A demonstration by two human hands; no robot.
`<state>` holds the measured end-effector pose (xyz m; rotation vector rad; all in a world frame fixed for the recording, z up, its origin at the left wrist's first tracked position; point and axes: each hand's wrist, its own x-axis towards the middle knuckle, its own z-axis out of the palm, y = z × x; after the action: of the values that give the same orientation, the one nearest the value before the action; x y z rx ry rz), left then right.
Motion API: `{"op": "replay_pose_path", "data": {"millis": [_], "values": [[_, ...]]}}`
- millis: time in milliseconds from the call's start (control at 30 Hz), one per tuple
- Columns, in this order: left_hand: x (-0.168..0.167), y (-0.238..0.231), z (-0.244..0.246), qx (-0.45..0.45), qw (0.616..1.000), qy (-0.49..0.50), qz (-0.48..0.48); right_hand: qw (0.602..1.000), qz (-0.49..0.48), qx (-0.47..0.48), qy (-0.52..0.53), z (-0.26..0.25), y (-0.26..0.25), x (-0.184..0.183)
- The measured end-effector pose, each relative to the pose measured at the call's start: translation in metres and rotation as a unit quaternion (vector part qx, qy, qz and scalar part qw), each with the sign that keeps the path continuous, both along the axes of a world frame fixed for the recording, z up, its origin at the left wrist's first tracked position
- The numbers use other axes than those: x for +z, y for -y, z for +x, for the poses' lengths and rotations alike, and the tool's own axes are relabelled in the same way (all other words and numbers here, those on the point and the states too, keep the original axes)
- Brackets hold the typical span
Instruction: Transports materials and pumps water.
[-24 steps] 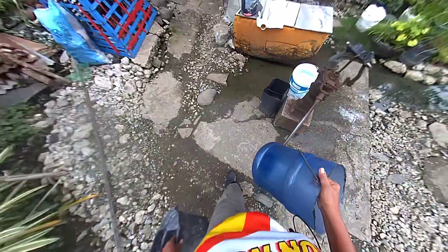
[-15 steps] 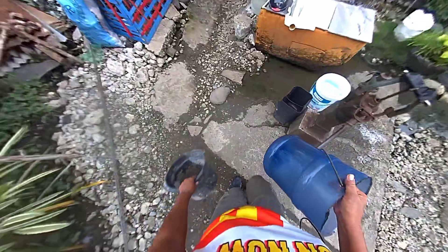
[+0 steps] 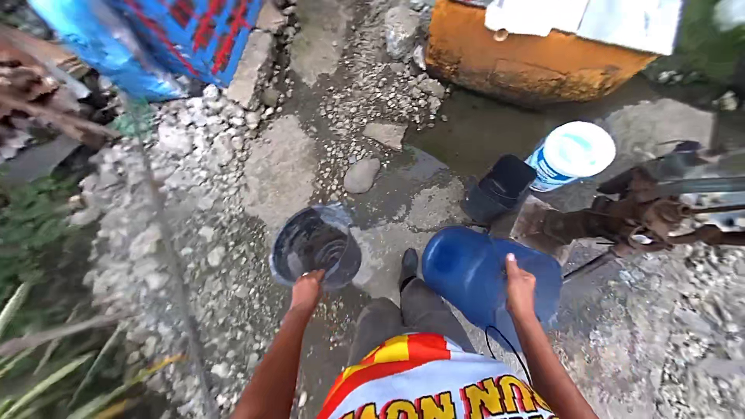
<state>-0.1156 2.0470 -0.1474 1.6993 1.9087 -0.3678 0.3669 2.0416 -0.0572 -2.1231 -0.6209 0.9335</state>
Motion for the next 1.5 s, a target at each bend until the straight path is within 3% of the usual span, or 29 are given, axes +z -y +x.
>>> {"op": "replay_pose_path", "data": {"millis": [133, 267, 500, 667, 833, 967, 1100, 1367, 1500], "values": [[-0.005, -0.049, -0.008, 0.037, 0.997, -0.027, -0.065, 0.997, -0.018, 0.079, -0.011, -0.006, -0.042, -0.032], [-0.02, -0.083, -0.017, 0.039, 0.992, -0.044, -0.113, 0.994, -0.03, 0.099, -0.029, -0.011, -0.092, -0.042], [-0.095, -0.153, -0.04, 0.007, 0.984, -0.055, -0.172, 0.97, -0.094, 0.219, -0.046, -0.032, -0.164, -0.11], [-0.124, -0.22, -0.036, 0.008, 0.973, -0.065, -0.22, 0.96, -0.121, 0.252, -0.025, -0.062, -0.198, -0.162], [-0.177, -0.282, -0.028, -0.004, 0.97, -0.058, -0.236, 0.905, -0.242, 0.349, 0.003, -0.073, -0.256, -0.219], [-0.22, -0.329, -0.024, -0.016, 0.968, -0.064, -0.243, 0.859, -0.286, 0.422, 0.03, -0.083, -0.319, -0.258], [-0.258, -0.356, -0.02, -0.024, 0.962, -0.092, -0.254, 0.787, -0.304, 0.533, 0.073, -0.105, -0.362, -0.3], [-0.332, -0.341, -0.005, -0.011, 0.954, -0.142, -0.265, 0.66, -0.297, 0.677, 0.131, -0.146, -0.352, -0.416], [-0.356, -0.319, -0.004, -0.006, 0.939, -0.122, -0.323, 0.619, -0.339, 0.7, 0.113, -0.152, -0.335, -0.437]]}}
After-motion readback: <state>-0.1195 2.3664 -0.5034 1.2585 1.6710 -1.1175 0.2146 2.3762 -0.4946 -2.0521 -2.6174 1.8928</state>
